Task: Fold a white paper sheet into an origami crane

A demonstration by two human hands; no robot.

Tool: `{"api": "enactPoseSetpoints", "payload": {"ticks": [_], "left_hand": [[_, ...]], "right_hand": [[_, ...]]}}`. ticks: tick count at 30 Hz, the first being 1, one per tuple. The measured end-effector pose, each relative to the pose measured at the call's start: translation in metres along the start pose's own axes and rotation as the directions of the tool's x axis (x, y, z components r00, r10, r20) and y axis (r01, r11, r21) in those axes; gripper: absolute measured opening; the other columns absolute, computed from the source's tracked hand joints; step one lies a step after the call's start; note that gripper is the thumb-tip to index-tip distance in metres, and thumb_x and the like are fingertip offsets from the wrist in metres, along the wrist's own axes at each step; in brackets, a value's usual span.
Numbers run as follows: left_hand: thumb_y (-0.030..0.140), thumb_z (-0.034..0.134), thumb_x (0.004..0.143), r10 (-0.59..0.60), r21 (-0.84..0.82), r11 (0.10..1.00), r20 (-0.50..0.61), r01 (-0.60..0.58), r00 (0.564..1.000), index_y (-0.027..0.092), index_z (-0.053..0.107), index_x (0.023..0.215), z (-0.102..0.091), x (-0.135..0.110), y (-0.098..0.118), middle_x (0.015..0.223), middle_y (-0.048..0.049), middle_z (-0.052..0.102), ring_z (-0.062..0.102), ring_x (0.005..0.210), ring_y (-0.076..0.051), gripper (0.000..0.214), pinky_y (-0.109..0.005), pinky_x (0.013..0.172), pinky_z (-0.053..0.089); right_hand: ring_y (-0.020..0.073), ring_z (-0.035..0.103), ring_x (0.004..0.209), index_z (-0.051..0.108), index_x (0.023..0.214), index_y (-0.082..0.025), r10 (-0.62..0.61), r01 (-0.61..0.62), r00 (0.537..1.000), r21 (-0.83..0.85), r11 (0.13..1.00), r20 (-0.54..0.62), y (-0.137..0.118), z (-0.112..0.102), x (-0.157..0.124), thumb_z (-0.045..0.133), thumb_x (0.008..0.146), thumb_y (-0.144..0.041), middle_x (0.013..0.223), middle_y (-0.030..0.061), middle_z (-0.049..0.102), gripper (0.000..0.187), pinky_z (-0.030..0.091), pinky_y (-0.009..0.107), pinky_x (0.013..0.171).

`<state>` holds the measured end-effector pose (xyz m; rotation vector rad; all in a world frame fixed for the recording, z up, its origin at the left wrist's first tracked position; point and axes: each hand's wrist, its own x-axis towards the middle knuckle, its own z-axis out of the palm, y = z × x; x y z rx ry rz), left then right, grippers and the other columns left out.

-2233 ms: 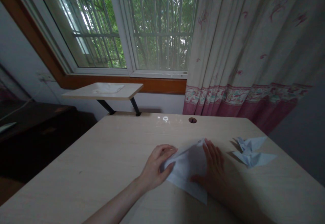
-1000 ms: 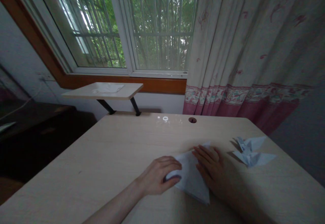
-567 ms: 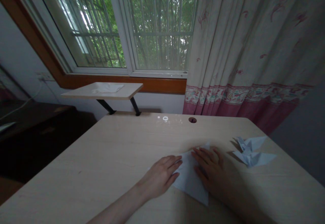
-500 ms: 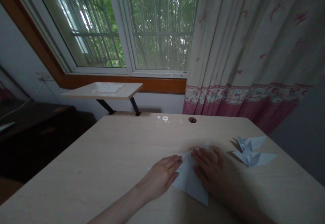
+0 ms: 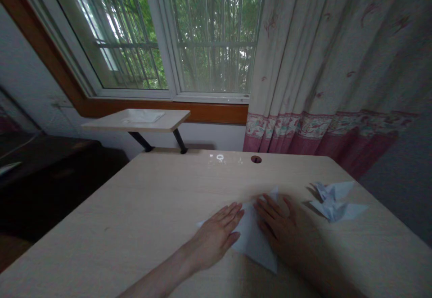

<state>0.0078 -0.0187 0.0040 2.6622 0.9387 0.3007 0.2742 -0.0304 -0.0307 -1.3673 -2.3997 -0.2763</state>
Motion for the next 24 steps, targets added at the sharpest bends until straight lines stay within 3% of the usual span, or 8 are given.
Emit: {"api": "enactPoseSetpoints", "payload": {"ticks": [2, 5, 8, 17, 21, 24], "left_hand": [[0.014, 0.038, 0.103, 0.033, 0.002, 0.999, 0.032, -0.034, 0.999, 0.027, 0.019, 0.159, 0.0, 0.0, -0.001, 0.164, -0.0039, 0.022, 0.018, 0.152, -0.021, 0.06, -0.048, 0.125, 0.022], [-0.008, 0.036, 0.082, 0.069, 0.008, 0.998, 0.051, -0.069, 0.996, 0.028, 0.013, 0.16, 0.001, 0.001, -0.002, 0.165, -0.001, 0.019, 0.016, 0.153, -0.017, 0.088, -0.05, 0.126, 0.015], [-0.011, 0.037, 0.067, 0.071, -0.002, 0.997, 0.036, -0.071, 0.997, 0.027, 0.018, 0.159, 0.001, 0.001, -0.004, 0.164, -0.0012, 0.023, 0.02, 0.152, -0.017, 0.101, -0.049, 0.126, 0.016], [0.0, 0.043, 0.086, -0.011, -0.054, 0.999, -0.06, 0.008, 0.998, 0.021, 0.043, 0.148, -0.007, 0.004, -0.003, 0.15, -0.0051, 0.052, 0.048, 0.139, -0.018, 0.066, -0.048, 0.124, 0.027], [0.02, 0.044, 0.103, -0.057, -0.046, 0.998, -0.175, 0.05, 0.983, 0.022, 0.054, 0.137, -0.01, 0.005, -0.001, 0.135, -0.0037, 0.065, 0.062, 0.124, -0.017, 0.035, -0.046, 0.122, 0.031], [0.03, 0.041, 0.107, -0.055, 0.032, 0.997, -0.269, 0.066, 0.961, 0.021, 0.058, 0.132, -0.011, 0.005, -0.002, 0.125, -0.0045, 0.071, 0.067, 0.115, -0.019, 0.031, -0.047, 0.121, 0.033]], "right_hand": [[0.0289, 0.048, 0.137, 0.057, 0.14, -0.024, 0.005, -0.005, 1.0, -0.009, 1.0, -0.018, 0.0, -0.001, 0.0, 0.045, 0.099, -0.024, 0.141, 0.0055, 0.061, 0.042, 0.014, 0.063, 0.119], [0.0277, 0.049, 0.137, 0.058, 0.138, -0.025, 0.024, -0.023, 0.998, 0.002, 1.0, -0.06, 0.001, -0.002, 0.0, 0.043, 0.1, -0.022, 0.139, 0.0051, 0.063, 0.041, 0.018, 0.06, 0.118], [0.0267, 0.052, 0.134, 0.059, 0.136, -0.023, 0.034, -0.031, 0.995, 0.028, 0.999, -0.094, 0.004, -0.001, 0.001, 0.039, 0.101, -0.023, 0.139, 0.0059, 0.063, 0.04, 0.025, 0.058, 0.116], [0.0283, 0.044, 0.139, 0.053, 0.142, -0.023, 0.093, -0.085, 0.983, 0.056, 0.995, -0.156, 0.005, -0.004, 0.002, 0.035, 0.104, -0.027, 0.147, 0.0062, 0.056, 0.042, 0.031, 0.055, 0.113], [0.0284, 0.043, 0.14, 0.048, 0.145, -0.022, 0.132, -0.119, 0.978, 0.089, 0.989, -0.161, 0.006, -0.003, 0.002, 0.034, 0.103, -0.028, 0.147, 0.0082, 0.055, 0.045, 0.032, 0.055, 0.113], [0.0282, 0.042, 0.14, 0.046, 0.146, -0.023, 0.16, -0.14, 0.973, 0.13, 0.982, -0.164, 0.006, -0.003, 0.002, 0.035, 0.103, -0.028, 0.146, 0.0085, 0.056, 0.045, 0.033, 0.056, 0.114]]}}
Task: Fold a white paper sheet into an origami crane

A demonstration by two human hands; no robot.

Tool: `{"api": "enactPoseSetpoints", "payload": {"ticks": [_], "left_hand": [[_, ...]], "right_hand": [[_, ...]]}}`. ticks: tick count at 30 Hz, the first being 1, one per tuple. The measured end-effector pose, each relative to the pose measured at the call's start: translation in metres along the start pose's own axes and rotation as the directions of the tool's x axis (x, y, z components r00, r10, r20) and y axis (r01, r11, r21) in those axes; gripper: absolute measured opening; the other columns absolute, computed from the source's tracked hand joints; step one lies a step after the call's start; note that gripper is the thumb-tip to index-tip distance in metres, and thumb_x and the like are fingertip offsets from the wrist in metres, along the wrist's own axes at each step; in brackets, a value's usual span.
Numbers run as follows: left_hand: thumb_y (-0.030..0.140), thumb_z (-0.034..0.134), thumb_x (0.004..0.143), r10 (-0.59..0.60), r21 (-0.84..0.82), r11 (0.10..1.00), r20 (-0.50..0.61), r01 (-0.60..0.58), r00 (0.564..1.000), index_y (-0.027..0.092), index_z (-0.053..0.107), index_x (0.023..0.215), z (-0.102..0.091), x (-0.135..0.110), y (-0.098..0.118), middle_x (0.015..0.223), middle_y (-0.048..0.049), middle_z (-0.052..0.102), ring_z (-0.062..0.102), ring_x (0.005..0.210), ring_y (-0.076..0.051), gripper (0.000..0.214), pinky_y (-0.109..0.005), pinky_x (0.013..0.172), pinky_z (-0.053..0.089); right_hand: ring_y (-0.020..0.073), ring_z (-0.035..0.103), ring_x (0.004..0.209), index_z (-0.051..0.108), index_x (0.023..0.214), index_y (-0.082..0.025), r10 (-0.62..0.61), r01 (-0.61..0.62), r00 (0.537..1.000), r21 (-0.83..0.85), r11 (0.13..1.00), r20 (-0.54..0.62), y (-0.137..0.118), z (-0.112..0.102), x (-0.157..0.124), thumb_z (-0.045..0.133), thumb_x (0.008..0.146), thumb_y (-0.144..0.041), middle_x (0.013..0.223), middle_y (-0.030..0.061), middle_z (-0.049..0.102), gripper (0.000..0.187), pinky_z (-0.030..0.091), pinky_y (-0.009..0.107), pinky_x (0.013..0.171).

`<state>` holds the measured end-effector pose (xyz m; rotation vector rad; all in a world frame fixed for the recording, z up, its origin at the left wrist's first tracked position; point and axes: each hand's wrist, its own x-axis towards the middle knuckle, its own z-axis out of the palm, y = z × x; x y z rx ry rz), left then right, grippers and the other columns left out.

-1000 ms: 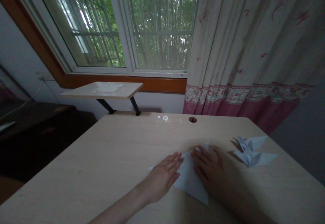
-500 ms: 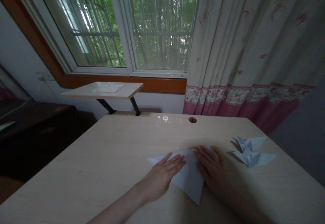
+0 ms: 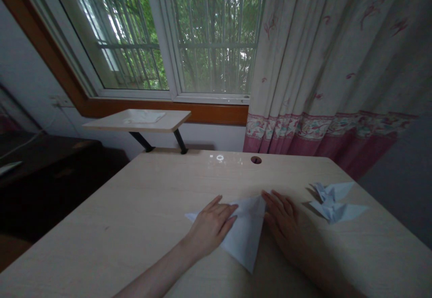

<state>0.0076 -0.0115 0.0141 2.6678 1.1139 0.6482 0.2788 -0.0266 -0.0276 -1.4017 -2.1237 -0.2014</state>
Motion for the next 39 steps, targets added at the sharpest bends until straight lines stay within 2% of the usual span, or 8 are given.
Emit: {"api": "enactPoseSetpoints", "payload": {"ticks": [4, 8, 11, 16, 22, 29, 35, 39], "left_hand": [[0.035, 0.037, 0.108, 0.002, 0.118, 0.993, -0.083, 0.007, 0.997, 0.019, 0.058, 0.132, 0.0, 0.001, -0.002, 0.114, -0.0069, 0.074, 0.069, 0.111, -0.023, 0.036, -0.05, 0.117, 0.039], [0.036, 0.038, 0.107, 0.019, 0.162, 0.987, -0.109, -0.002, 0.994, 0.02, 0.057, 0.134, 0.0, 0.0, -0.005, 0.114, -0.0074, 0.073, 0.068, 0.11, -0.025, 0.037, -0.053, 0.114, 0.041], [0.033, 0.041, 0.106, 0.065, 0.133, 0.99, -0.056, -0.057, 0.996, 0.021, 0.057, 0.134, 0.0, -0.001, -0.009, 0.121, -0.0079, 0.07, 0.065, 0.113, -0.025, 0.034, -0.051, 0.108, 0.047], [0.027, 0.04, 0.108, 0.148, 0.004, 0.989, 0.047, -0.148, 0.988, 0.026, 0.053, 0.139, 0.003, -0.002, -0.015, 0.134, -0.0061, 0.063, 0.06, 0.122, -0.021, 0.034, -0.04, 0.104, 0.051], [0.024, 0.039, 0.108, 0.181, -0.05, 0.983, 0.068, -0.178, 0.981, 0.027, 0.057, 0.136, 0.003, -0.002, -0.016, 0.134, -0.0047, 0.064, 0.058, 0.126, -0.02, 0.033, -0.039, 0.107, 0.049], [0.022, 0.04, 0.107, 0.162, -0.074, 0.985, 0.081, -0.156, 0.983, 0.029, 0.058, 0.135, -0.001, -0.002, -0.014, 0.134, -0.0039, 0.064, 0.059, 0.125, -0.02, 0.034, -0.039, 0.107, 0.049], [0.022, 0.042, 0.107, 0.163, -0.085, 0.984, 0.083, -0.156, 0.983, 0.029, 0.058, 0.135, -0.001, -0.001, -0.015, 0.135, -0.0031, 0.064, 0.058, 0.125, -0.019, 0.033, -0.038, 0.108, 0.048], [0.021, 0.042, 0.106, 0.164, -0.095, 0.983, 0.084, -0.155, 0.983, 0.027, 0.06, 0.132, 0.001, -0.001, -0.016, 0.134, -0.0034, 0.064, 0.059, 0.124, -0.019, 0.033, -0.037, 0.107, 0.049]], "right_hand": [[0.0264, 0.044, 0.139, 0.045, 0.145, -0.025, -0.03, 0.03, 1.0, 0.09, 0.995, 0.004, -0.001, -0.005, 0.001, 0.036, 0.102, -0.025, 0.142, 0.0078, 0.058, 0.044, 0.038, 0.054, 0.112], [0.0259, 0.045, 0.137, 0.046, 0.143, -0.025, -0.108, 0.108, 0.994, 0.187, 0.976, -0.009, -0.004, -0.011, 0.002, 0.04, 0.098, -0.017, 0.141, 0.0084, 0.058, 0.046, 0.04, 0.053, 0.112], [0.0254, 0.051, 0.132, 0.048, 0.141, -0.025, -0.096, 0.086, 0.995, 0.253, 0.964, 0.026, -0.006, -0.014, 0.0, 0.044, 0.097, -0.018, 0.137, 0.01, 0.06, 0.045, 0.045, 0.051, 0.109], [0.0241, 0.061, 0.119, 0.053, 0.136, -0.027, 0.012, -0.044, 0.994, 0.313, 0.949, 0.104, -0.009, -0.01, -0.003, 0.044, 0.094, -0.017, 0.127, 0.0093, 0.065, 0.044, 0.052, 0.046, 0.103], [0.0254, 0.066, 0.112, 0.062, 0.124, -0.024, 0.081, -0.1, 0.993, 0.235, 0.967, 0.09, -0.005, -0.004, 0.003, 0.042, 0.09, -0.014, 0.122, 0.0096, 0.068, 0.041, 0.055, 0.046, 0.098], [0.0233, 0.073, 0.085, 0.067, 0.095, -0.027, 0.119, -0.139, 0.987, 0.199, 0.97, 0.109, 0.001, -0.002, 0.005, 0.04, 0.092, -0.015, 0.093, 0.0049, 0.075, 0.03, 0.061, 0.037, 0.076], [0.0244, 0.074, 0.082, 0.069, 0.097, -0.026, 0.185, -0.199, 0.978, 0.167, 0.966, 0.097, 0.001, 0.003, 0.002, 0.041, 0.092, -0.016, 0.09, 0.005, 0.077, 0.031, 0.06, 0.038, 0.075], [0.0259, 0.071, 0.1, 0.07, 0.111, -0.024, 0.148, -0.15, 0.989, 0.171, 0.974, 0.024, 0.005, -0.002, 0.0, 0.042, 0.087, -0.012, 0.107, 0.0066, 0.076, 0.039, 0.058, 0.045, 0.088]]}}
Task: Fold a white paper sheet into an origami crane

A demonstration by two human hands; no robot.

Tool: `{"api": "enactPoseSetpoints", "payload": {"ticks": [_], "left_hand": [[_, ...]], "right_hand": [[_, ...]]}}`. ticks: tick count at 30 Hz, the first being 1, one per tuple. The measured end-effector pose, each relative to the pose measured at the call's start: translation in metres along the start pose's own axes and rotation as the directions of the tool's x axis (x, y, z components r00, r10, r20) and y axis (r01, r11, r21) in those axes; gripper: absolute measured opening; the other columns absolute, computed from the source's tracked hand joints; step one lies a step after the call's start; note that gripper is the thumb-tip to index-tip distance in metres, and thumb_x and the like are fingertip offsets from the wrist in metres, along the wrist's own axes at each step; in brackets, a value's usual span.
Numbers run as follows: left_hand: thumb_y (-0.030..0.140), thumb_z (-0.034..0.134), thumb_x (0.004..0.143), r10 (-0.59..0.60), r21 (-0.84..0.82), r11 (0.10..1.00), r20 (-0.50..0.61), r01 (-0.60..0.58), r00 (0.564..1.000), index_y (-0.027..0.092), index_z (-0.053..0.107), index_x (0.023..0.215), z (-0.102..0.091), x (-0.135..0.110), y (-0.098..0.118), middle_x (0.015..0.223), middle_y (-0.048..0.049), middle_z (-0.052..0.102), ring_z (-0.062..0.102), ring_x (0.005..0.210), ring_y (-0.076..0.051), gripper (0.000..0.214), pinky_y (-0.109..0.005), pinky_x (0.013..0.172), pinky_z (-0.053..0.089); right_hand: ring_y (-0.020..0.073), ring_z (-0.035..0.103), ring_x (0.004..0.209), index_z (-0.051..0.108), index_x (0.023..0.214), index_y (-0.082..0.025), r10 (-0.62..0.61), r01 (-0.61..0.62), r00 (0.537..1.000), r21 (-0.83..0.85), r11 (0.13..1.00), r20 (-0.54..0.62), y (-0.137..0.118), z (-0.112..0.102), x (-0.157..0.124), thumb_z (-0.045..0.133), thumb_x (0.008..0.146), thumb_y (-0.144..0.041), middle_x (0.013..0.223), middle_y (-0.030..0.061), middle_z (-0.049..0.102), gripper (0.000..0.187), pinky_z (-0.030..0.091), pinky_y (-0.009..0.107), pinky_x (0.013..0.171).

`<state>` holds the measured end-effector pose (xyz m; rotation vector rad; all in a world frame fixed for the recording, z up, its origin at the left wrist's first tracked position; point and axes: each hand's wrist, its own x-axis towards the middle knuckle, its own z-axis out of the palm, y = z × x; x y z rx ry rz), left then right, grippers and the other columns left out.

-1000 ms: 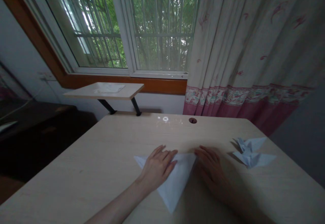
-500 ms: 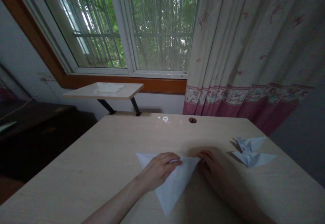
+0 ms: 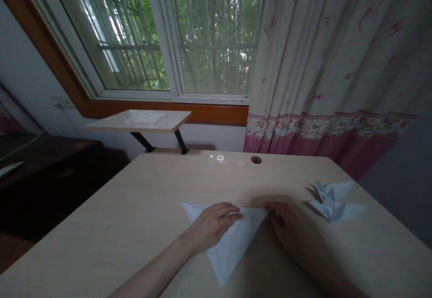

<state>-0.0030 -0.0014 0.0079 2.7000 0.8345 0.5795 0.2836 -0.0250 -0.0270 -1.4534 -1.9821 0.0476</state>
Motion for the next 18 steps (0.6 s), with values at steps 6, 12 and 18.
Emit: {"api": "enactPoseSetpoints", "payload": {"ticks": [6, 12, 18], "left_hand": [[0.029, 0.051, 0.103, -0.009, -0.003, 1.0, 0.037, 0.009, 0.999, 0.026, 0.059, 0.135, -0.003, -0.001, 0.004, 0.139, -0.0054, 0.062, 0.058, 0.128, -0.022, 0.034, -0.04, 0.109, 0.047], [0.034, 0.056, 0.099, -0.021, -0.012, 1.0, 0.125, 0.022, 0.992, 0.02, 0.055, 0.141, -0.007, -0.001, 0.008, 0.147, -0.0082, 0.055, 0.052, 0.136, -0.023, 0.045, -0.04, 0.115, 0.042], [0.033, 0.058, 0.096, -0.035, -0.025, 0.999, 0.123, 0.039, 0.992, 0.022, 0.05, 0.146, -0.005, -0.001, 0.006, 0.149, -0.008, 0.051, 0.049, 0.138, -0.023, 0.051, -0.04, 0.116, 0.04]], "right_hand": [[0.0237, 0.059, 0.124, 0.06, 0.135, -0.026, -0.118, 0.118, 0.993, 0.011, 0.993, -0.009, -0.006, -0.014, 0.0, 0.038, 0.089, -0.01, 0.134, 0.0054, 0.066, 0.054, 0.05, 0.049, 0.105], [0.0217, 0.058, 0.129, 0.065, 0.132, -0.023, -0.304, 0.304, 0.921, 0.038, 0.952, 0.242, -0.021, -0.015, -0.001, 0.045, 0.096, -0.015, 0.14, 0.0057, 0.063, 0.042, 0.051, 0.041, 0.107], [0.023, 0.059, 0.128, 0.059, 0.139, -0.024, -0.287, 0.297, 0.901, 0.02, 0.955, 0.326, -0.022, -0.006, -0.006, 0.05, 0.1, -0.027, 0.142, 0.0064, 0.059, 0.041, 0.05, 0.042, 0.108]]}}
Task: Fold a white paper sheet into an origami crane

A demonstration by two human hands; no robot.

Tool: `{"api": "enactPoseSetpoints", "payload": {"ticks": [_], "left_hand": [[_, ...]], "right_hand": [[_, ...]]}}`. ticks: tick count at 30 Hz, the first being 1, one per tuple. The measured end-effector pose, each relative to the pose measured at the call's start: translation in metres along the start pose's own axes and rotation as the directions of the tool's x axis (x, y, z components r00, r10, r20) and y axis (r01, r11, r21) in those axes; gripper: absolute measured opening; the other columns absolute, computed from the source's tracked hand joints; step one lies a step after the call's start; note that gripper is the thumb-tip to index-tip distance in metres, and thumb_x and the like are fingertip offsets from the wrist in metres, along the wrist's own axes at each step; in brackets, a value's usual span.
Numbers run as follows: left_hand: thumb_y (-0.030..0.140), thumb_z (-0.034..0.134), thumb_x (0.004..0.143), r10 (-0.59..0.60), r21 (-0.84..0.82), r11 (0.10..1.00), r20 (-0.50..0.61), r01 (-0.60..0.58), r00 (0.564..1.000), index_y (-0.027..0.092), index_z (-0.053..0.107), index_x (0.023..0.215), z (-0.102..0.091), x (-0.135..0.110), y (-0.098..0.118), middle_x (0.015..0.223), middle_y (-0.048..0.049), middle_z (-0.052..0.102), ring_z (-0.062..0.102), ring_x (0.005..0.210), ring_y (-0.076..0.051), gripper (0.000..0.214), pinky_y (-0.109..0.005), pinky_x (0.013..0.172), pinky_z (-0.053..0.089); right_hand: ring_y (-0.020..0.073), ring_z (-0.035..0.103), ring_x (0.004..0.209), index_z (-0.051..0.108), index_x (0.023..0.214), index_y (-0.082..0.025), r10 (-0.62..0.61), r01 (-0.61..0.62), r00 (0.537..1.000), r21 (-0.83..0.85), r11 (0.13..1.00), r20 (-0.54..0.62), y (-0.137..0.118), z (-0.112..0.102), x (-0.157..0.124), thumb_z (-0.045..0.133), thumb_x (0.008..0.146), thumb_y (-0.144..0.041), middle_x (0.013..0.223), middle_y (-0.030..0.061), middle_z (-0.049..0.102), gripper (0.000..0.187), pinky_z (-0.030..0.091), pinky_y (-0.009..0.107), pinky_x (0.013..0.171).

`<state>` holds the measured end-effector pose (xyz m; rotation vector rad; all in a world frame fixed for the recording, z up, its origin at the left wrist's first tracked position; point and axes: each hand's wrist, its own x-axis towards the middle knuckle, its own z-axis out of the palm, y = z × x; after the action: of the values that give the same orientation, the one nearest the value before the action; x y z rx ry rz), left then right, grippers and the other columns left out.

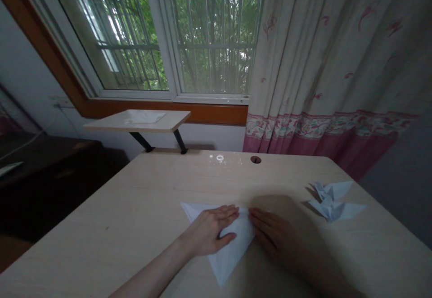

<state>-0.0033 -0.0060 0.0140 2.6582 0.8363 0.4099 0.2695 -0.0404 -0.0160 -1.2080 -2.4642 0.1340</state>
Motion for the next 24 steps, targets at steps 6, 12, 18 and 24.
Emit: {"api": "enactPoseSetpoints", "payload": {"ticks": [6, 12, 18, 24], "left_hand": [[0.034, 0.057, 0.099, -0.021, 0.039, 0.999, 0.009, 0.021, 1.0, 0.018, 0.053, 0.143, 0.001, 0.001, 0.003, 0.148, -0.0106, 0.052, 0.049, 0.138, -0.023, 0.048, -0.041, 0.117, 0.04], [0.036, 0.052, 0.103, -0.031, 0.094, 0.995, -0.041, 0.035, 0.999, 0.022, 0.049, 0.146, 0.01, 0.003, 0.005, 0.15, -0.0087, 0.049, 0.046, 0.14, -0.023, 0.045, -0.045, 0.119, 0.036], [0.037, 0.048, 0.105, -0.056, 0.128, 0.99, -0.047, 0.061, 0.997, 0.025, 0.043, 0.15, 0.013, 0.003, 0.006, 0.152, -0.0062, 0.046, 0.042, 0.143, -0.024, 0.047, -0.048, 0.12, 0.033], [0.038, 0.044, 0.107, -0.071, 0.164, 0.984, -0.002, 0.07, 0.997, 0.027, 0.04, 0.151, 0.011, 0.002, 0.007, 0.158, -0.0063, 0.038, 0.036, 0.146, -0.024, 0.046, -0.05, 0.121, 0.03]], "right_hand": [[0.0263, 0.056, 0.131, 0.053, 0.145, -0.018, 0.034, -0.031, 0.998, -0.06, 0.998, 0.05, -0.005, 0.006, -0.003, 0.051, 0.098, -0.026, 0.147, 0.0118, 0.051, 0.047, 0.049, 0.046, 0.108], [0.0285, 0.051, 0.136, 0.043, 0.151, -0.016, 0.032, -0.037, 0.999, -0.139, 0.99, -0.033, -0.01, 0.018, -0.008, 0.051, 0.099, -0.031, 0.15, 0.0137, 0.049, 0.054, 0.046, 0.049, 0.11], [0.0319, 0.051, 0.135, 0.047, 0.148, -0.01, 0.021, -0.035, 0.997, -0.195, 0.98, -0.074, -0.01, 0.023, -0.008, 0.048, 0.1, -0.035, 0.149, 0.0177, 0.049, 0.054, 0.048, 0.05, 0.108], [0.0346, 0.056, 0.13, 0.053, 0.143, -0.01, 0.03, -0.062, 0.991, -0.243, 0.968, -0.131, -0.006, 0.028, -0.009, 0.047, 0.101, -0.041, 0.142, 0.0197, 0.056, 0.053, 0.046, 0.056, 0.108]]}}
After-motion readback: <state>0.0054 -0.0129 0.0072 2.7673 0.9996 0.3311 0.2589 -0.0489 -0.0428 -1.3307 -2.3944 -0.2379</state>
